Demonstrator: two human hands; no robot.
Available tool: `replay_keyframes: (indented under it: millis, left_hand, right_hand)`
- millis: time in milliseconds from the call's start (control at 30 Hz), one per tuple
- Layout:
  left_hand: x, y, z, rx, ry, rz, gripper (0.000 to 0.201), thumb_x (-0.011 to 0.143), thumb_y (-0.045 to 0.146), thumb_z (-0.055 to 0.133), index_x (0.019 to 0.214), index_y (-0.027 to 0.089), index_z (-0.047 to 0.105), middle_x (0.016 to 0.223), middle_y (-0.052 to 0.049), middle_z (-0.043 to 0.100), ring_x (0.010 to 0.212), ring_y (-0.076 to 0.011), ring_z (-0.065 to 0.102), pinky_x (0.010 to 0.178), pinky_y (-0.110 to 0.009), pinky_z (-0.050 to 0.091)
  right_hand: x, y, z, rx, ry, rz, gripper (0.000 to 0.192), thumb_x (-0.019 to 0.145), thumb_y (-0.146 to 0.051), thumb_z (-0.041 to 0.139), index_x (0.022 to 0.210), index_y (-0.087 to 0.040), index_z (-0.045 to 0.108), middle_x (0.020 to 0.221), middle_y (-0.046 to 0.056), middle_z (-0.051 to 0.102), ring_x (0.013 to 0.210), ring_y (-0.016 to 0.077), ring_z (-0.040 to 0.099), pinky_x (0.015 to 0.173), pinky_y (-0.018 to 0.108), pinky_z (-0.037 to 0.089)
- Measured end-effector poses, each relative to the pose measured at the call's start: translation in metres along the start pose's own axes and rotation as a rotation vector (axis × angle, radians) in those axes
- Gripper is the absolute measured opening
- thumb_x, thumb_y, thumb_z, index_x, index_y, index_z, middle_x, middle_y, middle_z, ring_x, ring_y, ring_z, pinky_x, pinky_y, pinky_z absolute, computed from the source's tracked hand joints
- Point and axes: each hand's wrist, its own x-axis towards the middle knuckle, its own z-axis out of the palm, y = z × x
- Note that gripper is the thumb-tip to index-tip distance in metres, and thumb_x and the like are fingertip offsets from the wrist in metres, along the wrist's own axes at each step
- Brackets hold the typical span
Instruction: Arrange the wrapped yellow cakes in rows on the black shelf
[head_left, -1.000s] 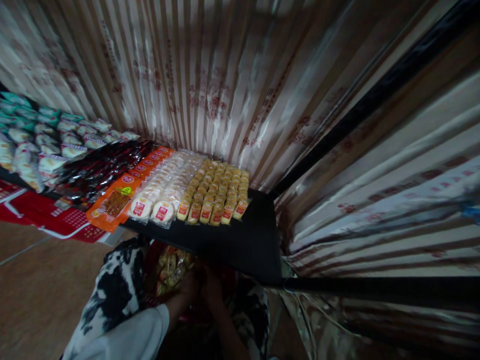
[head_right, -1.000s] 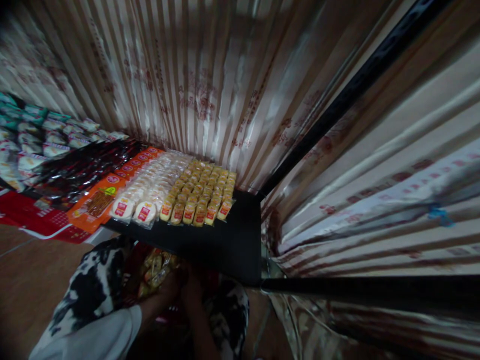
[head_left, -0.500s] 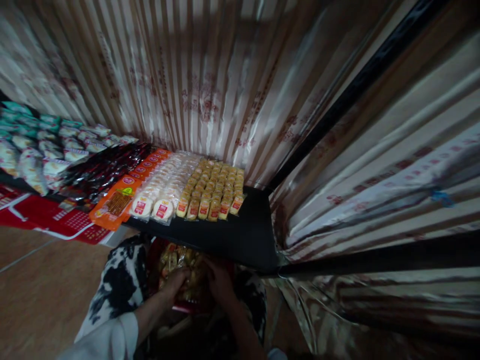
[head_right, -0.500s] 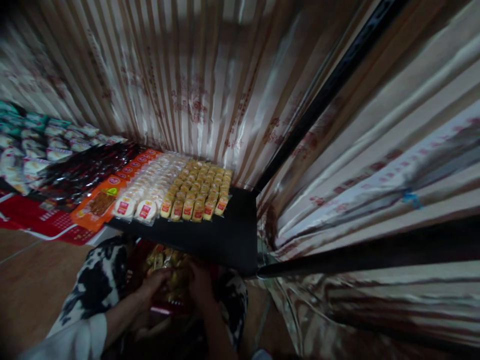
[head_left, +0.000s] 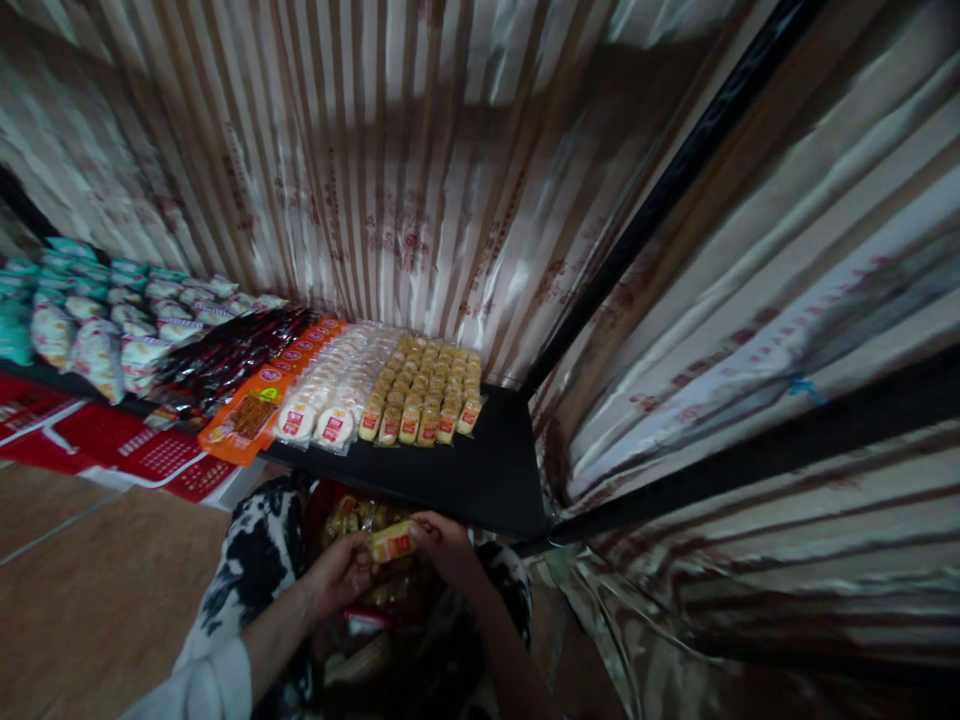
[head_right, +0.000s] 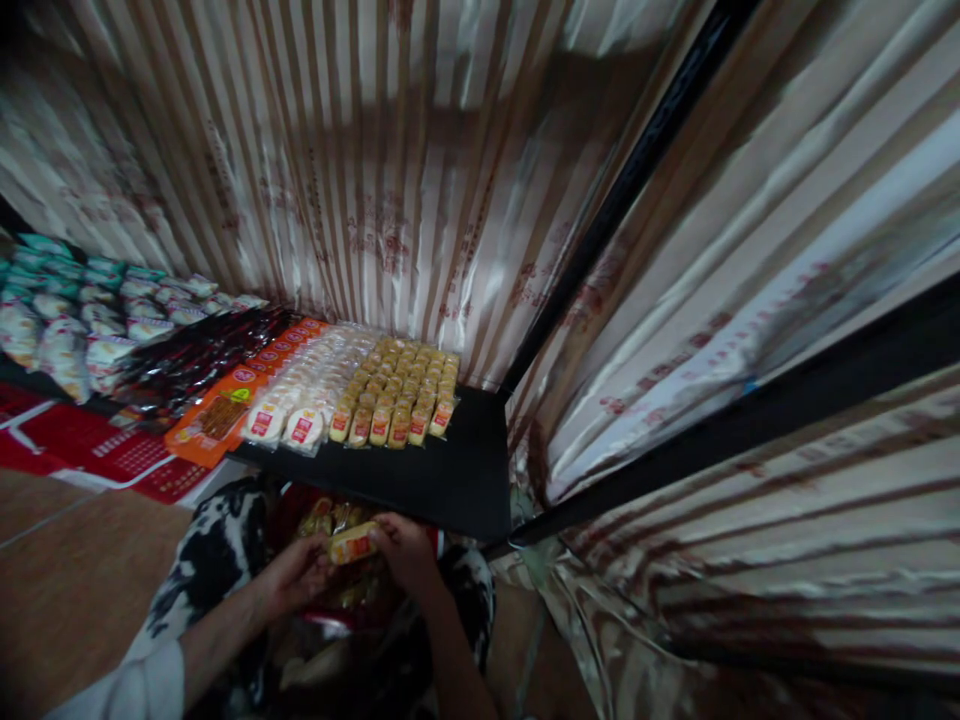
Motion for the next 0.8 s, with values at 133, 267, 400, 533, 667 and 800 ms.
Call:
replay_keyframes:
  millis: [133, 267, 400, 533, 667, 800]
  left_hand:
    - [-0.014, 0.013, 0.017, 0.018, -0.034, 0.001, 0.023, 0.087, 0.027, 0.041, 0.072, 0.012, 0.053, 0.045, 0.001, 0.052, 0.039, -0.0075, 0.052, 0.036, -0.013, 0.037]
    - [-0.026, 0.024, 0.036, 0.148, -0.162, 0.150, 0.023, 0.083, 0.031, 0.050, 0.086, 0.010, 0.058, 0.070, -0.007, 0.066, 0.053, -0.0093, 0.060, 0.046, -0.015, 0.043]
    - [-0.023, 0.027, 0.056, 0.399, -0.190, 0.365, 0.021, 0.068, 0.026, 0.066, 0.080, 0.011, 0.059, 0.070, -0.004, 0.066, 0.054, -0.0066, 0.057, 0.045, -0.014, 0.035]
    - [-0.010, 0.032, 0.077, 0.634, -0.114, 0.493, 0.024, 0.067, 0.033, 0.062, 0.078, 0.013, 0.057, 0.052, 0.003, 0.058, 0.042, -0.0060, 0.045, 0.042, -0.017, 0.027]
    - [0.001, 0.038, 0.099, 0.821, -0.170, 0.587, 0.028, 0.067, 0.035, 0.059, 0.084, 0.013, 0.058, 0.051, 0.005, 0.055, 0.043, -0.0076, 0.043, 0.045, -0.019, 0.029]
    - [0.014, 0.041, 0.121, 0.958, -0.226, 0.726, 0.022, 0.069, 0.028, 0.057, 0.084, 0.013, 0.061, 0.065, 0.002, 0.058, 0.055, -0.0096, 0.050, 0.054, -0.020, 0.037]
  right_hand:
    - [-0.001, -0.004, 0.001, 0.130, 0.095, 0.046, 0.027, 0.072, -0.042, 0.052, 0.078, -0.018, 0.064, 0.066, -0.001, 0.064, 0.060, 0.0137, 0.058, 0.055, 0.023, 0.044]
    - [-0.004, -0.009, 0.002, 0.298, 0.219, 0.119, 0.037, 0.067, -0.053, 0.053, 0.069, -0.018, 0.061, 0.059, -0.001, 0.062, 0.053, 0.0129, 0.054, 0.048, 0.022, 0.041]
    - [-0.006, -0.007, 0.004, 0.372, 0.278, 0.192, 0.045, 0.069, -0.059, 0.050, 0.077, -0.016, 0.061, 0.053, -0.002, 0.058, 0.046, 0.0122, 0.050, 0.045, 0.023, 0.040]
    - [-0.007, -0.002, -0.001, 0.273, 0.339, 0.129, 0.044, 0.075, -0.053, 0.044, 0.093, -0.017, 0.062, 0.066, 0.002, 0.064, 0.056, 0.0159, 0.057, 0.051, 0.026, 0.046]
    - [-0.007, -0.011, -0.020, -0.079, 0.497, -0.051, 0.035, 0.078, -0.040, 0.046, 0.096, -0.017, 0.065, 0.099, 0.010, 0.064, 0.077, 0.0181, 0.060, 0.075, 0.030, 0.048]
    - [0.000, -0.020, -0.041, -0.191, 0.551, -0.106, 0.038, 0.079, -0.035, 0.047, 0.112, -0.019, 0.058, 0.101, 0.008, 0.061, 0.072, 0.0156, 0.058, 0.075, 0.030, 0.048]
